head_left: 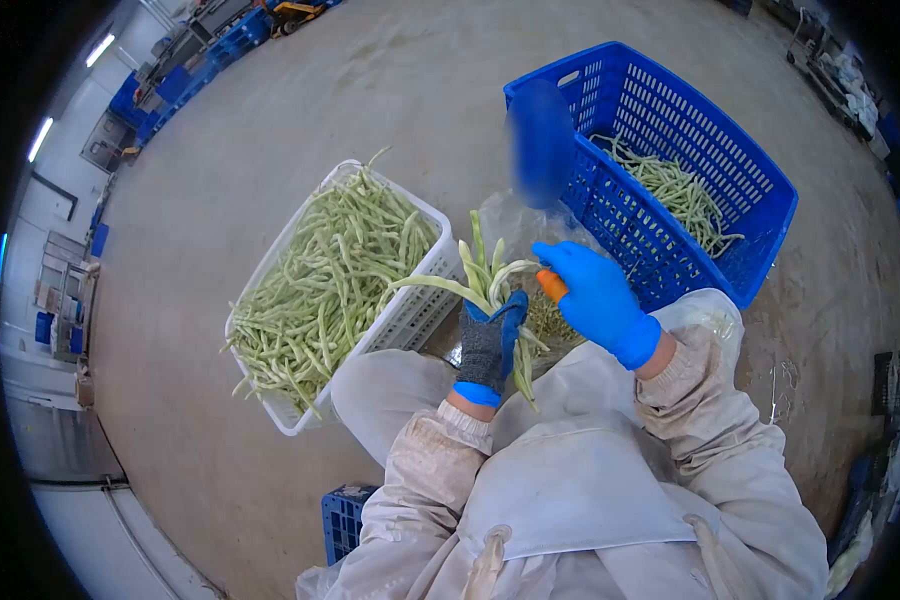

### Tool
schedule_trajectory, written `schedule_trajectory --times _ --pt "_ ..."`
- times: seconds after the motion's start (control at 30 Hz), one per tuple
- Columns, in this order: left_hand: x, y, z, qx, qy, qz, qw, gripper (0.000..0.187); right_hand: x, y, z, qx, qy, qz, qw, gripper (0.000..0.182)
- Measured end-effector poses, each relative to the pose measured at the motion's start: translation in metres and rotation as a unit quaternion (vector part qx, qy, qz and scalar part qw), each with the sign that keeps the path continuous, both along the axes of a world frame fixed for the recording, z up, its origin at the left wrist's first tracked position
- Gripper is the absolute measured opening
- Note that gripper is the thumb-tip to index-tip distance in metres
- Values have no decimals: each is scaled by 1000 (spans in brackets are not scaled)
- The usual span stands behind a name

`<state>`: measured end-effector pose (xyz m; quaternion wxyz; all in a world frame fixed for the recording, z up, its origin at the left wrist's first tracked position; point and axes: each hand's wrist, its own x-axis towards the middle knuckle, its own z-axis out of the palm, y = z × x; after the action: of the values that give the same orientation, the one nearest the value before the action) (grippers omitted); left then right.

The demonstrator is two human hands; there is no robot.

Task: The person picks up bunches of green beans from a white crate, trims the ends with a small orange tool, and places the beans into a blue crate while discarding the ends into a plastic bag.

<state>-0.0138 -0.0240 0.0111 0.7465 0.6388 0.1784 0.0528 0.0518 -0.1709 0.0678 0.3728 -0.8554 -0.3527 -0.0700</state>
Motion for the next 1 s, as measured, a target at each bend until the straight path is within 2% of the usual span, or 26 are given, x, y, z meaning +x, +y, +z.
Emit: schedule_trajectory --times 0.07,0.13,0.2,0.27,0.3,0.33,0.37,0.43,0.47,0.53,0.57,0.6,0.63,0.7,0.73,0.8,0.83,0.9,0.93,0.97,1.0 --pt "0 2 -3 23 -1 -9 1000 66 5 2 -3 -19 -41 5 999 30" --pt "0 1 -2 46 -1 -19 999 64 10 0 -6 -109 -79 19 991 27" --pt "-2 -5 2 -8 -41 28 999 31 13 1 -17 -72 -111 17 991 26" --pt "-3 -3 5 -38 -35 -3 999 31 15 0 -19 -35 -142 15 989 25" --pt "-4 -2 7 -69 -30 -34 997 31 18 -2 -18 114 127 7 985 24" --pt "-5 -4 16 -69 -29 -33 997 31 18 -2 -18 251 386 -2 888 23" --pt "-6 -7 28 -126 -29 -51 990 32 16 -3 -20 250 387 -2 887 23" --pt "-1 -3 37 -204 -41 -123 970 33 8 -4 -21 430 534 20 728 19" --pt "-2 -1 40 -203 -42 -123 970 33 5 -6 -16 430 533 20 728 19" --pt "-7 -1 49 -210 -1 -143 967 34 -1 -17 -4 471 543 82 690 22" --pt "-8 1 48 -220 16 -165 961 40 2 -21 -5 471 545 79 689 22" --pt "-10 2 45 -220 18 -168 961 40 12 -27 -6 323 296 -10 899 21" --pt "-12 4 41 -261 15 -177 949 42 25 -34 -6 130 7 -97 987 21" --pt "-17 10 38 -298 -10 -195 934 49 64 -63 -10 188 25 -257 947 22" --pt "-18 12 35 -297 -8 -191 935 49 90 -86 -21 220 39 -275 935 24" --pt "-16 14 26 -360 -38 -132 923 50 97 -97 -28 135 9 -168 976 25" --pt "-15 14 24 -388 -41 -98 916 42 90 -94 -30 137 9 -167 976 25" --pt "-9 17 11 -403 -43 -65 912 43 56 -81 -34 -44 -191 -57 979 25" --pt "-6 17 8 -419 -45 -31 906 44 35 -70 -25 18 -15 -37 999 23" --pt "-5 12 16 -409 -46 7 911 38 12 -59 -14 78 164 -17 983 22" --pt "-5 13 11 -410 -42 9 911 38 -4 -50 -10 88 229 18 969 20"
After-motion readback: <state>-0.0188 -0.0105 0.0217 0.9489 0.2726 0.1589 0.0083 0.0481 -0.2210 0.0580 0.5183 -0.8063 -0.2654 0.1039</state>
